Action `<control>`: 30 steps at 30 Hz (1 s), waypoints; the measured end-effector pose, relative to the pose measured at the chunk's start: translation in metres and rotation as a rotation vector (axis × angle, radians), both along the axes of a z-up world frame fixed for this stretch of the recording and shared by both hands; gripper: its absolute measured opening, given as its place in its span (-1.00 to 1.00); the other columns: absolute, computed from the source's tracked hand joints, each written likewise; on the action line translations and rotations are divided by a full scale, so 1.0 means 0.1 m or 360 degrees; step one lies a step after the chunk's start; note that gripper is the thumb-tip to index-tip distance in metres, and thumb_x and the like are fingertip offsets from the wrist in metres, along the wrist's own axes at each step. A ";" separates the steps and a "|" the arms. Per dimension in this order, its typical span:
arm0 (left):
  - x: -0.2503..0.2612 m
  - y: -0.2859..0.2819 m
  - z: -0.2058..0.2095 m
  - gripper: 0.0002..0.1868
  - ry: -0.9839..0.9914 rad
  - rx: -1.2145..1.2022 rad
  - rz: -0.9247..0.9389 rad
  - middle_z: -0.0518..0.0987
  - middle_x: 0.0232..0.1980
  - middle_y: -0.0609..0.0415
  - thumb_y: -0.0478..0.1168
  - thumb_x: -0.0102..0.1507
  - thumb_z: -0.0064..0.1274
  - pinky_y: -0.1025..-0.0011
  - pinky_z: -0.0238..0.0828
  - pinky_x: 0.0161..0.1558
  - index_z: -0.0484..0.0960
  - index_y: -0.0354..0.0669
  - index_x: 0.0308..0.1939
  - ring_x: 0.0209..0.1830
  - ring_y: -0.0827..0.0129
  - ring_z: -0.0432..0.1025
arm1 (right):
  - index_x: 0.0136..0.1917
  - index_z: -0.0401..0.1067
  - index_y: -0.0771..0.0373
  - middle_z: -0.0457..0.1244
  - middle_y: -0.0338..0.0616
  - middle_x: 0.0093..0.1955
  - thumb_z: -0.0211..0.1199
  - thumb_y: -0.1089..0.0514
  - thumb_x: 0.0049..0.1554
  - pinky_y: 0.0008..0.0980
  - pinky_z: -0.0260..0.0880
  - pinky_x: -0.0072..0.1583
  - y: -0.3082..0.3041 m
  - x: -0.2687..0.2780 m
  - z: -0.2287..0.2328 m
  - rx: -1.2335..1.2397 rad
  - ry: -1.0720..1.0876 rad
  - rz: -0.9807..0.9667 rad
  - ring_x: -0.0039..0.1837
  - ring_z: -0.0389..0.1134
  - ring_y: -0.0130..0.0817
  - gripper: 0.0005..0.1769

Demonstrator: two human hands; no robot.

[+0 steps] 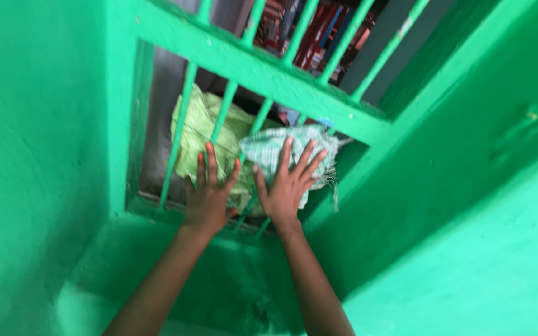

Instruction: The person wipes the green bars of a window grill and the surrounding wall area using a checkered cloth held by hand, moving the cloth up and down the bars and along the interior wall surface.

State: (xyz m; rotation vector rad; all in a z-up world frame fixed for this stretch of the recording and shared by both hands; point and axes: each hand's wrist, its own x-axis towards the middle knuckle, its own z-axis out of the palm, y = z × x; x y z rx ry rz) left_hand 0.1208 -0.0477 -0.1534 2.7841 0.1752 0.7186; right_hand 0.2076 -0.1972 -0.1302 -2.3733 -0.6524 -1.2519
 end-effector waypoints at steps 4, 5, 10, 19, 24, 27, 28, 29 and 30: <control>0.03 0.03 0.00 0.26 0.0029 0.0025 -0.0030 -0.56 0.60 -0.35 0.08 -0.03 0.47 -0.34 0.11 0.34 -0.06 0.34 0.60 0.64 -0.29 -0.39 | 0.64 -0.08 0.18 -0.44 0.39 0.69 0.32 -0.30 0.12 0.67 -0.07 0.30 -0.05 0.12 -0.16 -0.0213 -0.0104 -0.0055 0.66 -0.54 0.52 0.06; 0.04 0.04 -0.01 0.22 0.0003 0.0046 -0.0035 -0.56 0.60 -0.36 0.08 -0.01 0.46 -0.30 0.14 0.34 -0.01 0.32 0.58 0.65 -0.30 -0.38 | 0.64 -0.08 0.18 -0.44 0.39 0.69 0.32 -0.30 0.12 0.67 -0.07 0.30 -0.04 0.15 -0.23 -0.0208 -0.0094 -0.0060 0.66 -0.54 0.52 0.06; 0.07 0.02 0.02 0.08 0.0125 0.0116 -0.0001 -0.55 0.61 -0.44 0.08 0.03 0.45 -0.20 0.16 0.38 0.12 0.25 0.52 0.67 -0.33 -0.37 | 0.61 -0.04 0.32 -0.34 0.43 0.68 0.34 -0.22 0.12 0.65 -0.05 0.30 -0.04 0.22 -0.51 -0.0250 -0.0101 0.0039 0.68 -0.42 0.46 0.04; 0.02 0.04 0.07 0.24 0.0059 0.0064 -0.0077 -0.50 0.56 -0.54 0.08 0.01 0.45 -0.23 0.20 0.31 -0.09 0.23 0.59 0.61 -0.40 -0.31 | 0.49 -0.06 0.52 -0.32 0.58 0.62 0.31 0.00 0.02 0.75 -0.24 0.35 0.14 0.17 -1.34 -0.0298 0.0209 -0.0020 0.67 -0.33 0.39 -0.02; 0.04 0.07 -0.05 0.28 -0.0242 0.0019 -0.0190 -0.44 0.56 -0.54 0.08 -0.08 0.50 -0.22 0.29 0.24 -0.02 0.21 0.58 0.59 -0.49 -0.29 | 0.47 -0.07 0.48 -0.37 0.72 0.56 0.20 0.03 0.12 0.83 -0.31 0.29 0.22 0.26 -1.81 -0.0450 0.0161 -0.0122 0.61 -0.34 0.52 -0.16; 0.09 0.11 -0.10 0.25 -0.0217 0.0023 -0.0213 -0.44 0.56 -0.55 0.08 -0.06 0.46 -0.19 0.29 0.26 -0.02 0.20 0.57 0.58 -0.52 -0.29 | 0.54 -0.18 0.43 -0.41 0.81 0.53 0.11 0.08 0.18 0.84 -0.30 0.25 0.28 0.22 -1.95 -0.0650 0.0273 -0.0232 0.58 -0.37 0.62 -0.17; 0.10 0.11 -0.12 0.25 -0.0212 0.0026 -0.0217 -0.44 0.56 -0.55 0.08 -0.06 0.46 -0.19 0.29 0.26 -0.02 0.20 0.57 0.58 -0.52 -0.29 | 0.59 -0.27 0.41 -0.44 0.85 0.51 0.07 0.11 0.19 0.82 -0.29 0.22 0.30 0.17 -1.97 -0.0805 0.0499 -0.0311 0.57 -0.39 0.68 -0.14; 0.10 0.12 -0.12 0.19 -0.0323 0.0021 -0.0255 -0.43 0.55 -0.59 0.08 0.00 0.43 -0.19 0.29 0.25 0.00 0.16 0.57 0.56 -0.56 -0.28 | 0.59 -0.27 0.41 -0.44 0.85 0.51 0.07 0.11 0.19 0.82 -0.29 0.22 0.30 0.11 -1.98 -0.0802 0.0505 -0.0313 0.57 -0.39 0.68 -0.14; 0.09 0.12 -0.11 0.14 -0.0438 0.0020 -0.0290 -0.43 0.54 -0.62 0.09 0.05 0.40 -0.20 0.29 0.23 0.02 0.13 0.57 0.54 -0.60 -0.27 | 0.61 -0.32 0.35 -0.47 0.87 0.50 0.08 0.11 0.20 0.78 -0.23 0.23 0.32 0.04 -1.98 -0.0917 0.0619 -0.0355 0.57 -0.39 0.70 -0.11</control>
